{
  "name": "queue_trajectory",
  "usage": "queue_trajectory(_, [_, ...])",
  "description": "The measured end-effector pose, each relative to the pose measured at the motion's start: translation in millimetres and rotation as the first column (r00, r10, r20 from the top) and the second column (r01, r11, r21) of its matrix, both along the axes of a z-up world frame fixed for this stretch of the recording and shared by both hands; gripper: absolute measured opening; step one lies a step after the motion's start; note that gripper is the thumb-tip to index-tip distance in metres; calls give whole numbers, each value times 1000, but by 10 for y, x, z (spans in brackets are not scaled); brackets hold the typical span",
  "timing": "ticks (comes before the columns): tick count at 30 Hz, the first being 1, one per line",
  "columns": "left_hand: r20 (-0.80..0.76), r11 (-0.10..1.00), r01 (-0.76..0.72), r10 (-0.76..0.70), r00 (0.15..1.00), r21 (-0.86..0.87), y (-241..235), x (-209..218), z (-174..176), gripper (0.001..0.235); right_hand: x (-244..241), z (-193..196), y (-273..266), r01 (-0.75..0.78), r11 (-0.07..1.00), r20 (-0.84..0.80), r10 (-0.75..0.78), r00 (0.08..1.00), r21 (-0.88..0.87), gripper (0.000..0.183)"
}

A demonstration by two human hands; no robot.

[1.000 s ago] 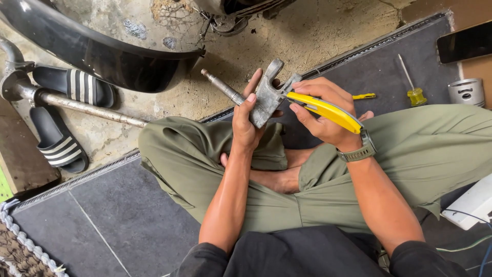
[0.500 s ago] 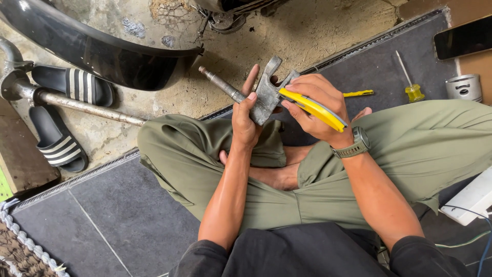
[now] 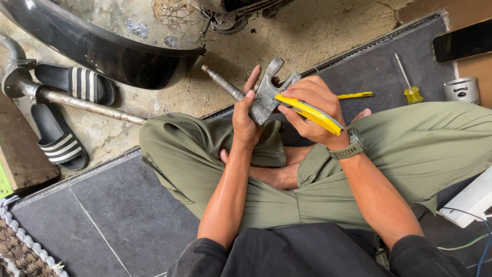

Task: The person sits on the floor and cleans a metal motorcycle part using a yellow utility knife. They scrape the surface of the part to remove dirt and grime, then switch to a yellow brush to scrub the part further.

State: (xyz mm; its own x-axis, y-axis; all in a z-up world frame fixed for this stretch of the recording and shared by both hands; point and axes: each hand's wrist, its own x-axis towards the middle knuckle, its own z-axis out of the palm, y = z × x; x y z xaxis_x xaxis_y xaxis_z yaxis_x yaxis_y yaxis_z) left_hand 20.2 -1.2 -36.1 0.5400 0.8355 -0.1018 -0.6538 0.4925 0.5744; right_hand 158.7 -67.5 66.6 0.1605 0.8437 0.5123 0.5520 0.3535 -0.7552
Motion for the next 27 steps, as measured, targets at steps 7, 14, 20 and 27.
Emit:
queue_trajectory(7, [9,1000,14,-14,1000,5,5,-21,10,60,-50,36,-8,20,1000,14,-20,1000,23,19])
queue_trajectory(14, [95,999,29,-24,995,-44,2,-26,37,64,-67,9,-43,9,1000,14,-9,1000,18,17])
queue_trajectory(20, [112,999,44,-41,993,-22,31,-33,-35,64,-35,-51,-61,-21,1000,45,21,999,2,18])
queue_trajectory(27, [177,995,74,-62,982,-63,-27,-13,96,64,1,-106,-70,-50,999,50,49,998,17,16])
